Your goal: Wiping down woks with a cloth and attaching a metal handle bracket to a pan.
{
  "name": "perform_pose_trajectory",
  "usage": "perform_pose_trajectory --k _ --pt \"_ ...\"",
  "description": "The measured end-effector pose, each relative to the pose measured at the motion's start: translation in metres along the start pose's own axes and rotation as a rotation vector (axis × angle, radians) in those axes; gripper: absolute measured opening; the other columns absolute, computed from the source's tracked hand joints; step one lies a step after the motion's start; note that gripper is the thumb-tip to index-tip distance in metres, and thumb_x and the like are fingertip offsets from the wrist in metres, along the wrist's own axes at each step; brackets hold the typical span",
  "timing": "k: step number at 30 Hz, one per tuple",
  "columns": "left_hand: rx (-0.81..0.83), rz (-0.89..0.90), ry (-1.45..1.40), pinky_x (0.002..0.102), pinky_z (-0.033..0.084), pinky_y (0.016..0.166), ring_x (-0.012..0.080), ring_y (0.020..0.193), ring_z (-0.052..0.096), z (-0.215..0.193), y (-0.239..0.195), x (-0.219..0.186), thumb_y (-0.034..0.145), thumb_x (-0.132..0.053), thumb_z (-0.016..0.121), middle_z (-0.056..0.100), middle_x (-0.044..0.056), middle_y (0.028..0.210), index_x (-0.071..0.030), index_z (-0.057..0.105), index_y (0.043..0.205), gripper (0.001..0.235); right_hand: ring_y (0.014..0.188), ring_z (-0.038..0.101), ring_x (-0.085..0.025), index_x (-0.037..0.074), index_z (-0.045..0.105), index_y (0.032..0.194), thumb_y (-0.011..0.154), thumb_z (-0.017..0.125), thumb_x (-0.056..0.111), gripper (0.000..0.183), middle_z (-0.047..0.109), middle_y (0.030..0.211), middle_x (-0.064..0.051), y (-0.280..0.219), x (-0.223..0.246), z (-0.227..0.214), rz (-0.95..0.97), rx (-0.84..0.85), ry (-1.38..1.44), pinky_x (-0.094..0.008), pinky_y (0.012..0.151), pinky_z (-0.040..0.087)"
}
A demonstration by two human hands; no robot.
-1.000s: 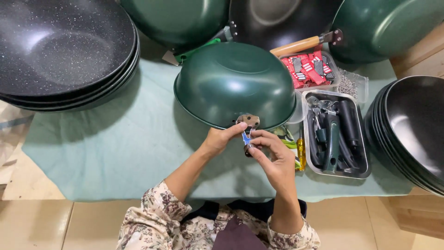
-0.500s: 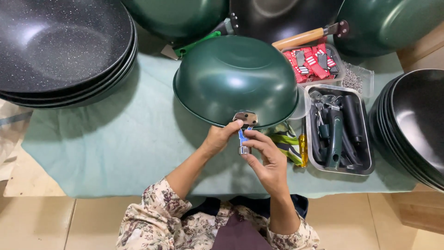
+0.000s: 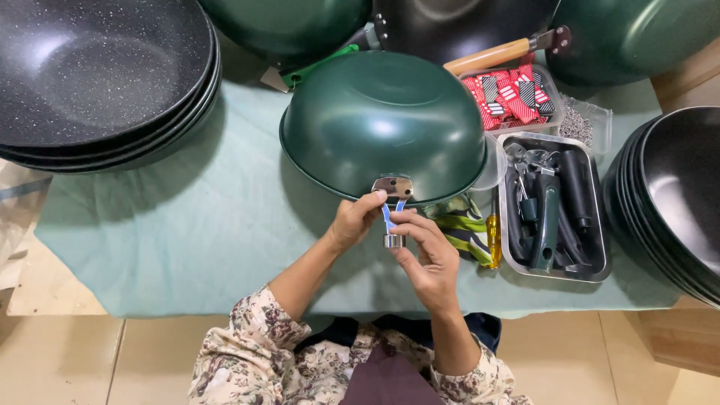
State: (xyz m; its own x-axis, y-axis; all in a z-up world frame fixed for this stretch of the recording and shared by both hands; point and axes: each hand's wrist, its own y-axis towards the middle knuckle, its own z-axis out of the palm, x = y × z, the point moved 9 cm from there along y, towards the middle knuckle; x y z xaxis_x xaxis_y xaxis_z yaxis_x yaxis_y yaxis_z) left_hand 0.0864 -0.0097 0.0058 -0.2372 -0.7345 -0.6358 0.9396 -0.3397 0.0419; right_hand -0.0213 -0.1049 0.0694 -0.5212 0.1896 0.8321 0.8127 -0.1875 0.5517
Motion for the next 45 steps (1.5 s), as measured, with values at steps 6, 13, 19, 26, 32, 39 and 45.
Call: perform_pose_trajectory --k 6,13,19,26,32,39,45 --pt "-0.032 -0.007 0.022 0.026 0.060 0.065 0.0127 0.070 0.067 0.001 0.001 -0.001 0.089 -0.001 0.074 0.068 0.008 0.079 0.001 0.072 0.102 0.013 0.121 0.066 -0.033 -0.007 0.073 0.107 0.088 0.075 -0.004 0.019 0.070 0.120 -0.024 0.004 0.005 -0.002 -0.002 -0.014 -0.017 -0.047 0.112 0.046" --pt "0.028 0.013 0.017 0.025 0.063 0.065 0.0101 0.073 0.069 0.012 0.001 -0.011 0.092 -0.002 0.071 0.070 0.004 0.082 0.000 0.072 0.105 0.013 0.120 0.067 -0.035 -0.008 0.073 0.106 0.088 0.075 -0.003 0.019 0.070 0.120 -0.026 0.006 0.005 -0.001 0.014 -0.005 -0.006 -0.048 0.111 0.047" --pt "0.042 0.022 0.021 0.029 0.064 0.067 0.0126 0.075 0.070 -0.013 0.011 0.010 0.092 0.001 0.072 0.070 0.007 0.086 0.002 0.070 0.110 0.018 0.120 0.067 -0.034 -0.007 0.073 0.107 0.089 0.075 -0.002 0.019 0.069 0.121 -0.025 0.006 0.004 0.002 0.011 0.004 0.000 -0.047 0.111 0.046" --pt "0.047 0.024 0.022 0.026 0.064 0.065 0.0127 0.075 0.072 -0.013 0.011 0.010 0.091 0.002 0.073 0.072 0.008 0.087 0.002 0.070 0.111 0.021 0.121 0.067 -0.034 -0.006 0.073 0.107 0.089 0.075 -0.001 0.019 0.069 0.122 -0.025 0.007 0.003 0.000 0.033 0.002 0.005 -0.047 0.110 0.048" --pt "0.095 0.032 0.010 0.029 0.066 0.066 0.0140 0.079 0.073 -0.006 0.011 0.008 0.094 -0.002 0.071 0.074 0.010 0.093 0.001 0.070 0.113 0.020 0.120 0.067 -0.033 -0.006 0.074 0.107 0.089 0.075 0.000 0.019 0.070 0.121 -0.025 0.008 0.003 0.000 0.021 0.012 -0.010 -0.044 0.104 0.052" --pt "0.068 0.102 0.057 0.029 0.065 0.071 0.0125 0.085 0.071 -0.028 0.018 0.023 0.091 0.000 0.073 0.074 0.009 0.098 0.002 0.069 0.120 0.029 0.118 0.068 -0.033 -0.006 0.074 0.107 0.089 0.075 -0.001 0.019 0.070 0.121 -0.025 0.008 0.002 0.000 0.026 0.019 -0.011 -0.043 0.102 0.053" --pt "0.062 0.122 0.084 0.035 0.066 0.073 0.0164 0.085 0.072 -0.047 0.023 0.037 0.090 0.000 0.074 0.075 0.011 0.105 0.001 0.067 0.123 0.033 0.117 0.069 -0.034 -0.005 0.074 0.109 0.088 0.076 0.000 0.022 0.070 0.123 -0.025 0.011 0.012 0.001 -0.002 0.040 -0.039 -0.045 0.101 0.054"
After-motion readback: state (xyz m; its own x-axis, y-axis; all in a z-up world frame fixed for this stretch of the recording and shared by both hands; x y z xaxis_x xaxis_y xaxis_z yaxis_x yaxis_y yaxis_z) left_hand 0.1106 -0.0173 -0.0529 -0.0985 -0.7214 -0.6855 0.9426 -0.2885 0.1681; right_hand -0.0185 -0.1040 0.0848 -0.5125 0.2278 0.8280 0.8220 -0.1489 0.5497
